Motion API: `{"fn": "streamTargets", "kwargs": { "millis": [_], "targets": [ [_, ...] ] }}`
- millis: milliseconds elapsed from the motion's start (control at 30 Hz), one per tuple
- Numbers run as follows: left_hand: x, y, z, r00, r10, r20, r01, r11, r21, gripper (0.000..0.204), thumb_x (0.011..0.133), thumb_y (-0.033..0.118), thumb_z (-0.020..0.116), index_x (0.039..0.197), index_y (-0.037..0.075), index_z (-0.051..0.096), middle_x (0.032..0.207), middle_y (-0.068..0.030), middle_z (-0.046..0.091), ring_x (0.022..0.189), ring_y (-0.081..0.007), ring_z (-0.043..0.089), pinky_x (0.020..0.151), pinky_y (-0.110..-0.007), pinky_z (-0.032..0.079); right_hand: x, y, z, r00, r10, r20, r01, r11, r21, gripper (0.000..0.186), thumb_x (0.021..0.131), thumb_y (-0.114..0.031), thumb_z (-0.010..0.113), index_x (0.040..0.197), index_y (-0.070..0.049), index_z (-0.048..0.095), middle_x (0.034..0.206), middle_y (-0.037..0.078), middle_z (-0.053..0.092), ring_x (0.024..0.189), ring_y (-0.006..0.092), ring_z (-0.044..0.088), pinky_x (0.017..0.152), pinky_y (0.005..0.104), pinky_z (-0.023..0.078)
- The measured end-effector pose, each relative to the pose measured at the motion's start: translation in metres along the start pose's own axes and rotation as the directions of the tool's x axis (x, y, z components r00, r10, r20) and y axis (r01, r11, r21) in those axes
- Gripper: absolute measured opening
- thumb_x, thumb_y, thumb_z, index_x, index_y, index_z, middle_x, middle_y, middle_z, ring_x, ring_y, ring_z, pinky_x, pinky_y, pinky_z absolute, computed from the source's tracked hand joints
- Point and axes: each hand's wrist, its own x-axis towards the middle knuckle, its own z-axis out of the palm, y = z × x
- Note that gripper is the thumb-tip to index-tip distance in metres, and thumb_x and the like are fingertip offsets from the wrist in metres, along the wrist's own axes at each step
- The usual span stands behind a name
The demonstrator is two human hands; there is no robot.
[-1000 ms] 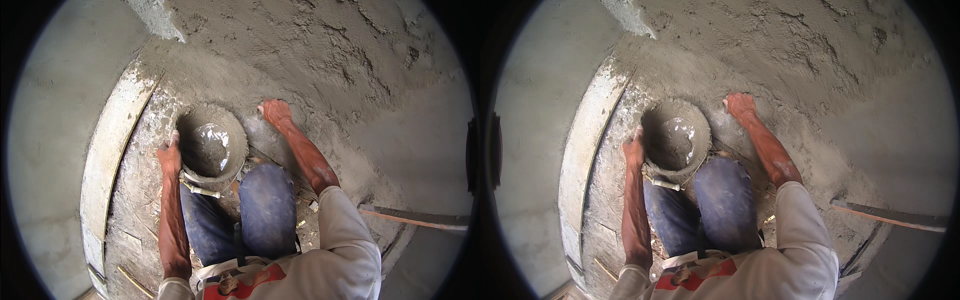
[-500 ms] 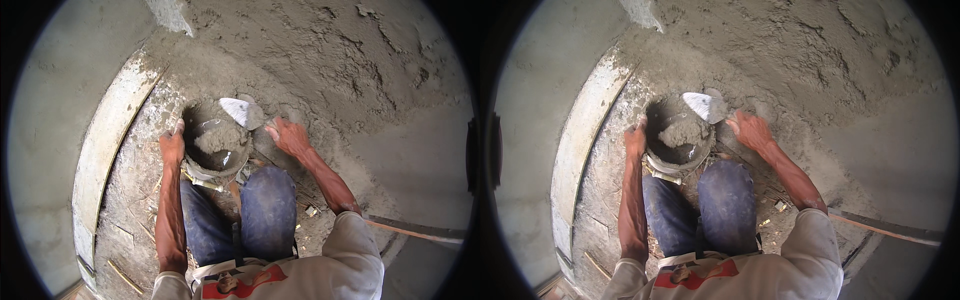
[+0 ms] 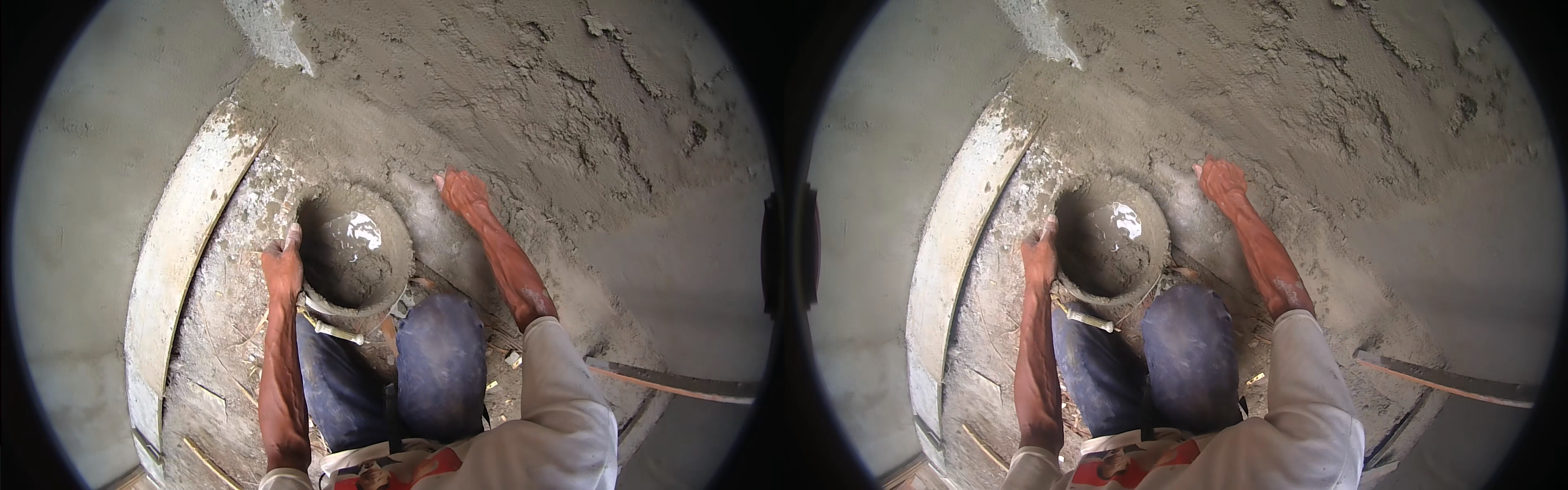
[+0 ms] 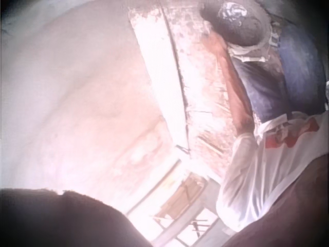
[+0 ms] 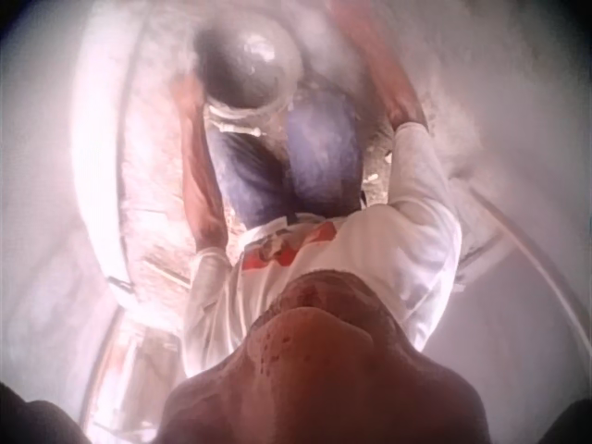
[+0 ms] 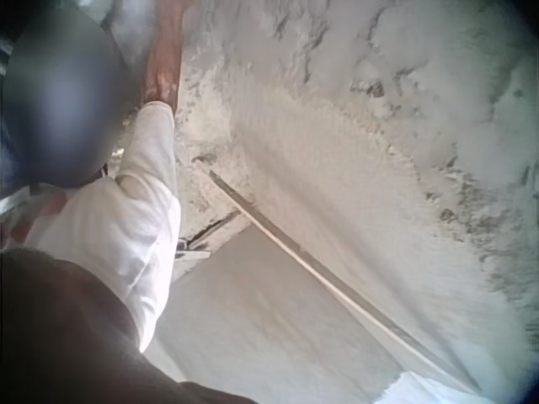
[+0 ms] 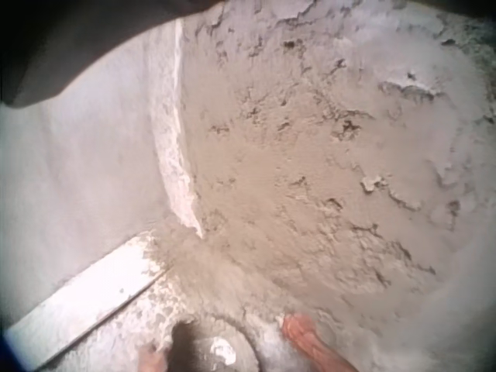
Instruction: The person applies wet cement to the lower part of a wall using a trowel, scooping the mixture from a bucket and smoothing it over the surface.
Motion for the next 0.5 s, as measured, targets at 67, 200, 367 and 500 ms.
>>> {"fn": "streamTargets", "kwargs": {
  "millis": [67,200,367,500],
  "targets": [
    [-0.004,-0.004,-0.005,1.000,0.012,-0.005,-0.012,0.999,0.044,0.060,0.103,0.053,0.076,0.077,-0.001,0.067,0.073,-0.0052,0.061,0.071,-0.0157,0.052,0.066,-0.039,0.047,0.007,-0.011,0.003,0.998,0.021,-0.051,-0.021,1.000,0.000,0.050,0.111,-0.046,0.057,0.121,0.001,0.072,0.092,0.025,0.079,0.083,0.0469,0.077,0.076,0.0567,0.061],
    [-0.004,-0.016,-0.016,1.000,-0.011,-0.020,0.011,1.000,0.001,0.060,0.102,0.053,0.076,0.078,-0.001,0.067,0.072,-0.0056,0.061,0.071,-0.0160,0.052,0.066,-0.039,0.047,-0.031,-0.019,0.004,0.993,0.083,0.089,-0.081,0.996,-0.021,0.052,0.111,-0.045,0.058,0.126,0.003,0.071,0.097,0.027,0.079,0.092,0.0464,0.077,0.082,0.0584,0.059],
    [-0.008,0.003,-0.008,1.000,-0.013,-0.017,0.014,0.999,0.052,0.061,0.103,0.053,0.075,0.083,-0.004,0.069,0.073,-0.0087,0.064,0.072,-0.0185,0.056,0.070,-0.042,0.050,-0.020,0.000,0.005,0.978,0.154,0.142,-0.150,0.988,-0.037,0.053,0.110,-0.044,0.059,0.128,0.004,0.070,0.100,0.029,0.078,0.094,0.0470,0.077,0.083,0.0584,0.059],
    [-0.005,0.018,0.006,0.999,0.053,-0.002,-0.053,0.997,0.052,0.064,0.104,0.054,0.073,0.087,-0.007,0.069,0.074,-0.0124,0.067,0.074,-0.0213,0.060,0.075,-0.044,0.052,0.033,0.014,-0.001,0.989,0.143,-0.038,-0.146,0.986,-0.076,0.046,0.109,-0.040,0.060,0.118,0.004,0.071,0.097,0.027,0.079,0.090,0.0453,0.079,0.080,0.0563,0.060]
  ]
}}
